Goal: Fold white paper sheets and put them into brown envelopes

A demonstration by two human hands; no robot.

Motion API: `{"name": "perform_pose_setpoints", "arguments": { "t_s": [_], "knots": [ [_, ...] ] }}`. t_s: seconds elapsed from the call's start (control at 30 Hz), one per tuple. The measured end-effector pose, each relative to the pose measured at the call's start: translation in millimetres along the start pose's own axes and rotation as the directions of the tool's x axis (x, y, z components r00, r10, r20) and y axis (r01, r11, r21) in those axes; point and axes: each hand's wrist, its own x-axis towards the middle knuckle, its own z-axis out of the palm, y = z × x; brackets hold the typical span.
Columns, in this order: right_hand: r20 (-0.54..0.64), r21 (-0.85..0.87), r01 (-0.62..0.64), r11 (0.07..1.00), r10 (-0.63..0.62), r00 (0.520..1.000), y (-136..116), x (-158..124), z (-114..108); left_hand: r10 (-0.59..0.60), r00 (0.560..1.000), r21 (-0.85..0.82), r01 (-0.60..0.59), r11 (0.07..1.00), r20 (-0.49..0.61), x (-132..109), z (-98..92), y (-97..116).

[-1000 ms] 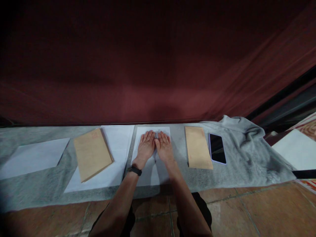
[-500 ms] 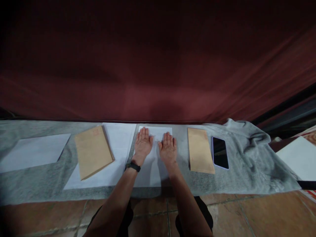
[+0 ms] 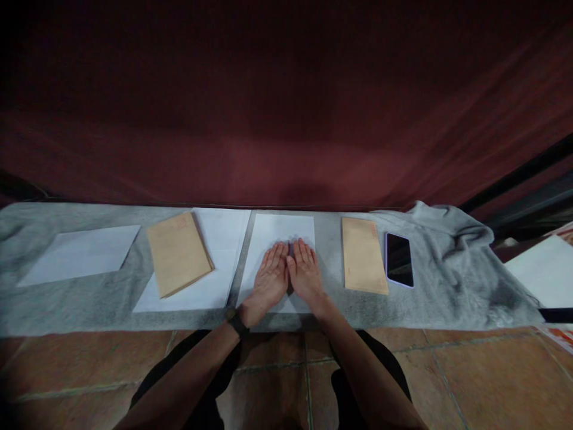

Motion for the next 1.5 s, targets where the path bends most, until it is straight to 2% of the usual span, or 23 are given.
{"name": "perform_pose_setpoints", "arguments": {
  "t_s": [0.07,0.13,0.43,0.53,0.67,0.87,0.97,1.13,1.27,1.37,1.5],
  "knots": [
    [0.055,0.019,0.070,0.997,-0.071,0.996,-7,-13,0,0.077,0.996,-0.012,-0.077,0.997,0.043,-16,1.6,7],
    [0.068,0.006,0.105,0.994,-0.106,0.992,-7,-23,-2,0.098,0.994,-0.007,-0.098,0.995,0.055,-26,0.7,5],
    [0.014,-0.088,0.064,0.994,-0.063,0.998,28,-46,-17,-0.046,0.996,0.119,0.037,0.992,0.078,-53,-26.0,-26],
    [0.082,-0.036,0.083,0.996,-0.079,0.993,43,-45,-27,-0.046,0.981,0.112,0.025,0.993,0.188,-63,-39.6,-35],
    [0.171,0.068,0.125,0.990,-0.135,0.976,61,-45,-43,0.095,0.923,0.031,-0.114,0.993,0.373,-71,-58.0,-45],
    [0.242,0.184,0.163,0.969,-0.206,0.948,69,-53,-59,0.140,0.895,0.038,-0.172,0.984,0.424,-71,-72.0,-38],
    [0.275,0.255,0.136,0.957,-0.207,0.939,73,-54,-64,0.176,0.894,0.028,-0.205,0.978,0.411,-68,-76.6,-41],
    [0.328,0.386,0.102,0.917,-0.240,0.914,79,-54,-69,0.214,0.902,-0.049,-0.212,0.976,0.375,-64,-80.8,-60],
    [0.313,0.408,0.100,0.907,-0.242,0.918,80,-54,-70,0.247,0.906,-0.145,-0.209,0.967,0.344,-65,-77.2,-73],
    [0.289,0.408,0.097,0.908,-0.230,0.929,79,-55,-69,0.235,0.938,-0.236,-0.175,0.956,0.254,-61,-74.5,-79],
    [0.259,0.433,0.122,0.893,-0.253,0.932,79,-53,-68,0.124,0.987,-0.453,-0.065,0.889,0.102,-51,-77.5,-89]
  ]
}}
